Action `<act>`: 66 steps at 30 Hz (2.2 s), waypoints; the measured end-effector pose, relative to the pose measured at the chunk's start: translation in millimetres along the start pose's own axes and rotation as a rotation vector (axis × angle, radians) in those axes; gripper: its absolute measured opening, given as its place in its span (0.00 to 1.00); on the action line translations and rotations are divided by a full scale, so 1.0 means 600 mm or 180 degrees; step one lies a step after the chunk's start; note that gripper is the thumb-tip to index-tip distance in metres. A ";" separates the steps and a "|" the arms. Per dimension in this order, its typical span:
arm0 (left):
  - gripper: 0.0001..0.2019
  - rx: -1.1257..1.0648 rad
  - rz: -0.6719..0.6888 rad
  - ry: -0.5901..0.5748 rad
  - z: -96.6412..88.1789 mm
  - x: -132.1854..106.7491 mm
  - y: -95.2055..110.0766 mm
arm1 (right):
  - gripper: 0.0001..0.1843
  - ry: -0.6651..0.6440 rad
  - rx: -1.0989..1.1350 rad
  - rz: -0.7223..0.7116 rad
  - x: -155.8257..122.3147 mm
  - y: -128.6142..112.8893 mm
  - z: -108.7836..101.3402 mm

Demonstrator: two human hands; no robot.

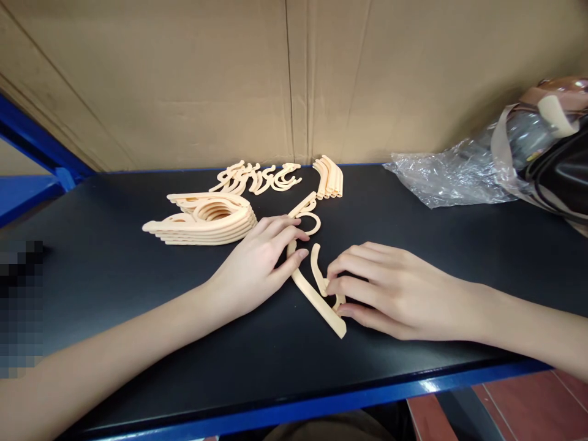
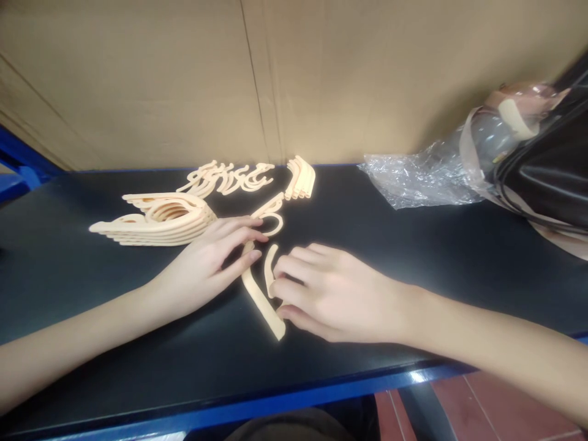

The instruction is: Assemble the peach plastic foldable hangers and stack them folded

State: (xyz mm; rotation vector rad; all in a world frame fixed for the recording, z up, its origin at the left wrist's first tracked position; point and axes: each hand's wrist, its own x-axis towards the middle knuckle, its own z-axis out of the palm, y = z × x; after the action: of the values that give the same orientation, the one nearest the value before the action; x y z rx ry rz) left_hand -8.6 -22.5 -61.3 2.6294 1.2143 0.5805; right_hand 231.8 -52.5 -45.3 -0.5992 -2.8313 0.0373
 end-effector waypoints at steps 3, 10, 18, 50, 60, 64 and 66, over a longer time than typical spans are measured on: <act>0.15 0.0082 0.0056 -0.0019 -0.001 0.000 0.002 | 0.21 0.0116 0.0014 0.0199 0.000 -0.003 0.002; 0.16 -0.0095 -0.0028 0.0078 -0.005 0.000 0.004 | 0.20 0.0060 0.0157 0.0209 -0.001 -0.010 0.003; 0.12 -0.0673 -0.0047 0.0245 -0.007 0.000 0.006 | 0.22 -0.0072 0.0034 -0.0061 0.001 0.006 0.006; 0.19 -0.0345 0.0547 0.0014 -0.006 -0.003 0.006 | 0.06 0.0710 -0.0721 0.1236 -0.002 0.054 0.021; 0.29 -0.0231 0.0630 -0.0107 -0.004 -0.005 0.007 | 0.12 0.0510 0.0102 0.0715 0.003 0.042 0.009; 0.36 -0.0141 0.0664 -0.0193 -0.003 -0.006 0.006 | 0.30 0.0232 0.0508 0.0444 0.002 0.042 0.013; 0.40 -0.0102 0.0698 -0.0236 -0.003 -0.005 0.005 | 0.40 0.0183 0.0675 0.0381 0.002 0.042 0.016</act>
State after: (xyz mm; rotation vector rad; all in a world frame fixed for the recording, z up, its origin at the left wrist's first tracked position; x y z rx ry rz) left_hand -8.9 -26.8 -59.6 2.7496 0.8952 0.5269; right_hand 238.5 -29.0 -56.4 -0.7072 -2.6863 0.3317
